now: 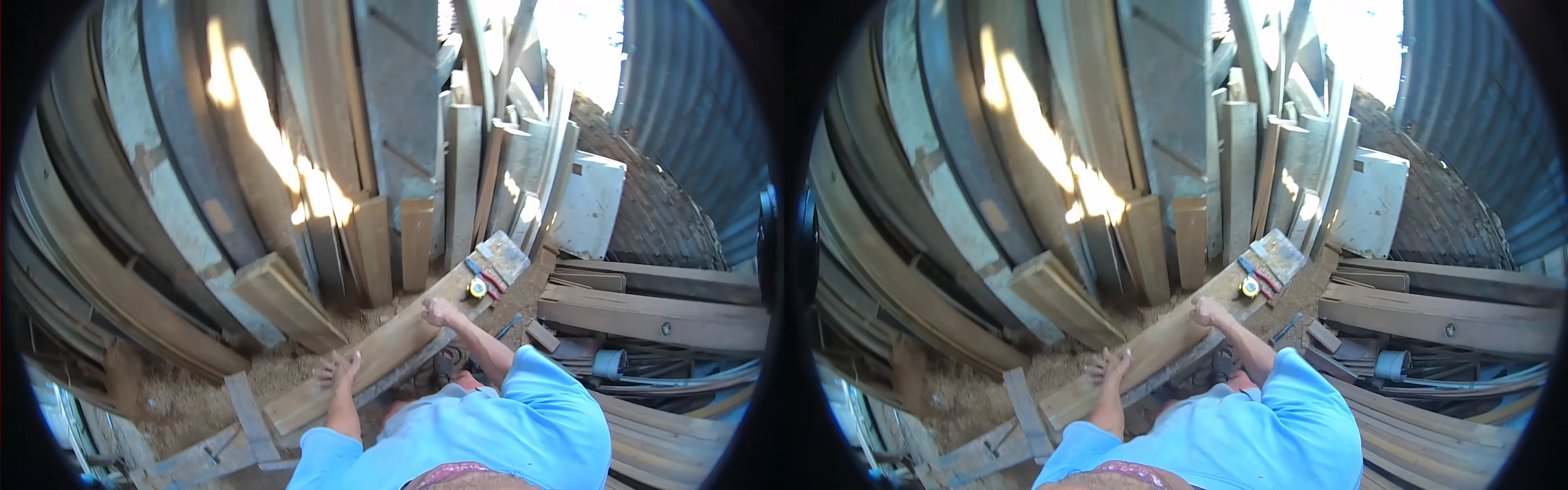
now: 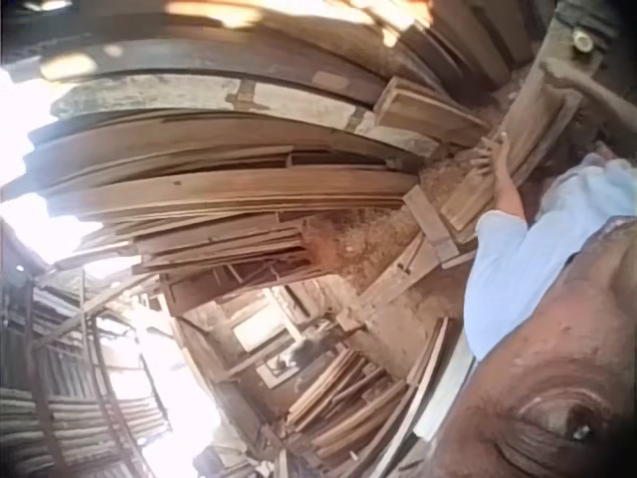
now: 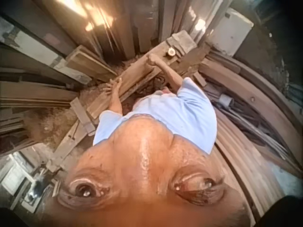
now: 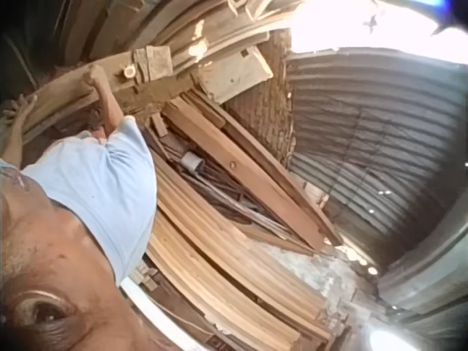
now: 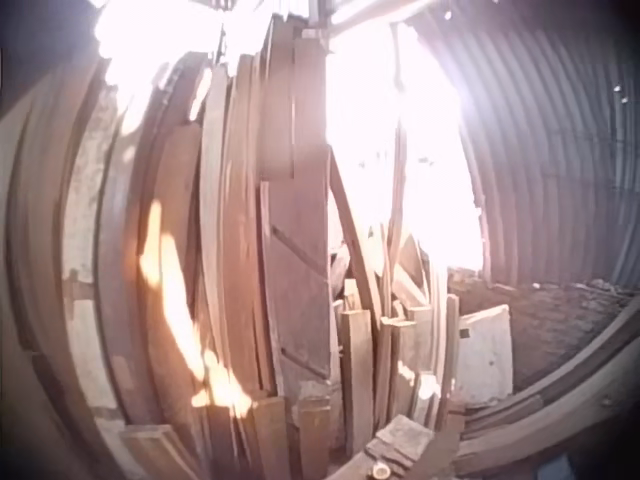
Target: The person uses a circular saw to cut a small wooden board placed atop a larger wooden beam, after measuring the board with a tape measure.
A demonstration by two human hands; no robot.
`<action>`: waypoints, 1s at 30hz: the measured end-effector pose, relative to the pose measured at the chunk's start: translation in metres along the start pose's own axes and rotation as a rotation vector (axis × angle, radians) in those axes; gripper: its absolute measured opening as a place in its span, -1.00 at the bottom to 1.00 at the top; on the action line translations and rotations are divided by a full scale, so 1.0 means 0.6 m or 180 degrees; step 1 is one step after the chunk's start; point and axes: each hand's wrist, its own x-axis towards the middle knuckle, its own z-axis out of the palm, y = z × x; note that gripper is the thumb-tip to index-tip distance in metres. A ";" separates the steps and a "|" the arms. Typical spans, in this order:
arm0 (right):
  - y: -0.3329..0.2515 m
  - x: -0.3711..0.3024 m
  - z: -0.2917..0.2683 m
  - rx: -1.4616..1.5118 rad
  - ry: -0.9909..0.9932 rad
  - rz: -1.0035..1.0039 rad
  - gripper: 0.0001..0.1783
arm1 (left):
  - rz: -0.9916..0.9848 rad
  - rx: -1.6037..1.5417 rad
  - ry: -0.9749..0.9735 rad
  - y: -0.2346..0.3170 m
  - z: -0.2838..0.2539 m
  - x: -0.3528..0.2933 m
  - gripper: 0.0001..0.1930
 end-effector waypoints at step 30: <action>-0.039 0.124 -0.089 0.0251 0.0050 -0.0097 -0.29 | -0.2083 -0.0723 0.1399 0.076 0.094 0.098 -0.14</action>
